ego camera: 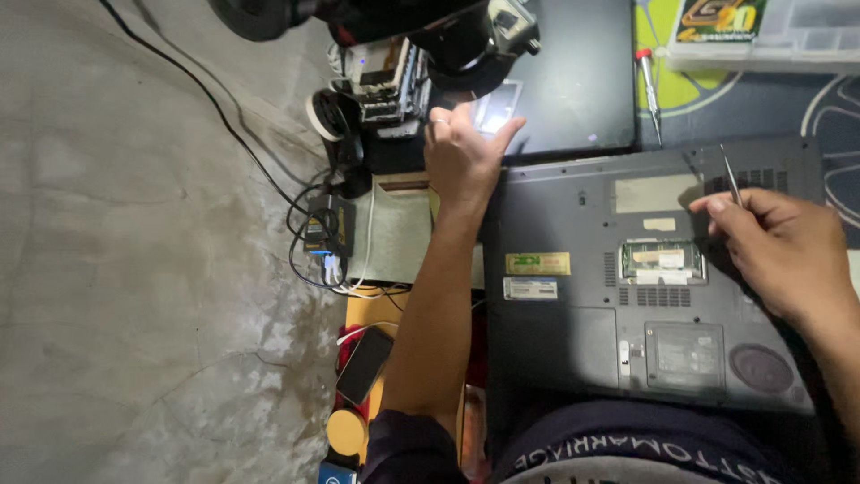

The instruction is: The person uses a screwdriver to remove screws from the bottom panel of a laptop, opens a compartment, and removes a small circuit board. They then place the board on the table and continue unscrewing additional screws from the laptop chassis.

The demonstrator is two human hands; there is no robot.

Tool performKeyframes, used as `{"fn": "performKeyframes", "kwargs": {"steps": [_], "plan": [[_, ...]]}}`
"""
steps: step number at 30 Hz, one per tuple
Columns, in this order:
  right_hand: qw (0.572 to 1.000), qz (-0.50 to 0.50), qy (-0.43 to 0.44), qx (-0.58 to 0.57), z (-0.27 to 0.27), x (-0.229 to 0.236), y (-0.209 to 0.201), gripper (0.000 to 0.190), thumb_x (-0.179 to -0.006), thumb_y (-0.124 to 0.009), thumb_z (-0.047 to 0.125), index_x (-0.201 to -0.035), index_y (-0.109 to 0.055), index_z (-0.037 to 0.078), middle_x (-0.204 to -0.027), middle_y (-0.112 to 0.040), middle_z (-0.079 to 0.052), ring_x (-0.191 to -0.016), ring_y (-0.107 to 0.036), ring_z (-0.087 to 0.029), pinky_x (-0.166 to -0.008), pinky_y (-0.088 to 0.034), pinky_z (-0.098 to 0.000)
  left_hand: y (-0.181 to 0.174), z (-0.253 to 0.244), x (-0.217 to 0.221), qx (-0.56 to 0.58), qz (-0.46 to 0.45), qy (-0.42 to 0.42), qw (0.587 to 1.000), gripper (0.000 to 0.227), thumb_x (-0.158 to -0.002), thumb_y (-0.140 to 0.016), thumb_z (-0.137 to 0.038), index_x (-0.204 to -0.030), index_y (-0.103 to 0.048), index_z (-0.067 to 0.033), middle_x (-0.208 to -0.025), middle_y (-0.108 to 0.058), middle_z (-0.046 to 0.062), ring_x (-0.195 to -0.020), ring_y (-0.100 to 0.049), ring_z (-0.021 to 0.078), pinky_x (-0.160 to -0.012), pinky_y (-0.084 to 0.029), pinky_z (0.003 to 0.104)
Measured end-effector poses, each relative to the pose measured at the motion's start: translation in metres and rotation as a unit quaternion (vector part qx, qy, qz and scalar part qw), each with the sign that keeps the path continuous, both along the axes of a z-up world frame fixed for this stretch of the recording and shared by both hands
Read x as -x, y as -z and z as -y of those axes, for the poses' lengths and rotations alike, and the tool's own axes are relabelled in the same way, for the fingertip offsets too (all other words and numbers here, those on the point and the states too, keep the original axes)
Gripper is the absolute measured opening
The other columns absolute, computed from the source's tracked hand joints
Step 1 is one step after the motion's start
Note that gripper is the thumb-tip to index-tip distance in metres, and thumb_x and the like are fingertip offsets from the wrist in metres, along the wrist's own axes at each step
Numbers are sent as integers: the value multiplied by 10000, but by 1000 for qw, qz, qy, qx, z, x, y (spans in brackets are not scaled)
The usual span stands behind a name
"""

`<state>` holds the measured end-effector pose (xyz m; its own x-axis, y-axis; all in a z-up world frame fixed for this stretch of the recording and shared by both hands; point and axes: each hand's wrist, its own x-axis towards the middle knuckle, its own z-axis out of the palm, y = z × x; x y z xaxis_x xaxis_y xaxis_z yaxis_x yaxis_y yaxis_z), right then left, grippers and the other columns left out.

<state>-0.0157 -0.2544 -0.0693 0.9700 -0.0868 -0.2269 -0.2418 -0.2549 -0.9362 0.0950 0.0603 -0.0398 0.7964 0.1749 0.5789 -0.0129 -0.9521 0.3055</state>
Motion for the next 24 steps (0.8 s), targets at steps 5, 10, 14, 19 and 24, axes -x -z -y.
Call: {"fn": "performKeyframes", "kwargs": {"steps": [5, 10, 14, 19, 24], "plan": [[1000, 3, -2, 2, -2, 1, -9, 212, -1071, -612, 164, -1116, -750, 8, -657, -551, 37, -500, -381, -14, -426, -259, -189, 11, 16, 35, 53, 2, 154, 987, 418, -872, -812, -370, -1072, -688, -24, -976, -650, 82, -914, -651, 232, -880, -554, 385], [998, -7, -24, -63, 4, -2, -4, 215, -1053, -606, 138, -1151, -733, -5, -745, -568, 36, -515, -367, -10, -432, -258, -188, 17, 46, 126, 54, -91, 390, 915, 107, -949, -771, -214, -1034, -708, -226, -1114, -690, -40, -1045, -678, 148, -941, -521, 338], [996, -6, -38, -83, 12, -1, 4, 241, -1103, -571, 169, -1170, -715, -13, -754, -555, 11, -578, -417, -33, -503, -355, -182, 13, 58, 166, -19, -75, 373, 925, 309, -884, -801, -266, -1147, -688, -152, -1326, -594, 19, -1286, -582, 230, -1135, -494, 456], [989, 89, -32, -111, 39, 41, 32, 344, -1106, -442, 245, -1078, -642, -33, -923, -609, -15, -742, -589, -91, -652, -503, -242, 10, 73, 183, -52, -75, 317, 944, 440, -894, -824, -320, -1244, -679, -95, -1403, -501, 82, -1347, -518, 263, -1193, -473, 498], [987, 157, 38, -22, 57, 88, 68, 494, -1279, -383, 289, -965, -569, -43, -878, -591, -126, -710, -564, -162, -743, -493, -300, 16, 83, 196, -92, -57, 273, 956, 452, -931, -827, -285, -1307, -676, -85, -1273, -476, 73, -1208, -519, 262, -1138, -496, 471]]}}
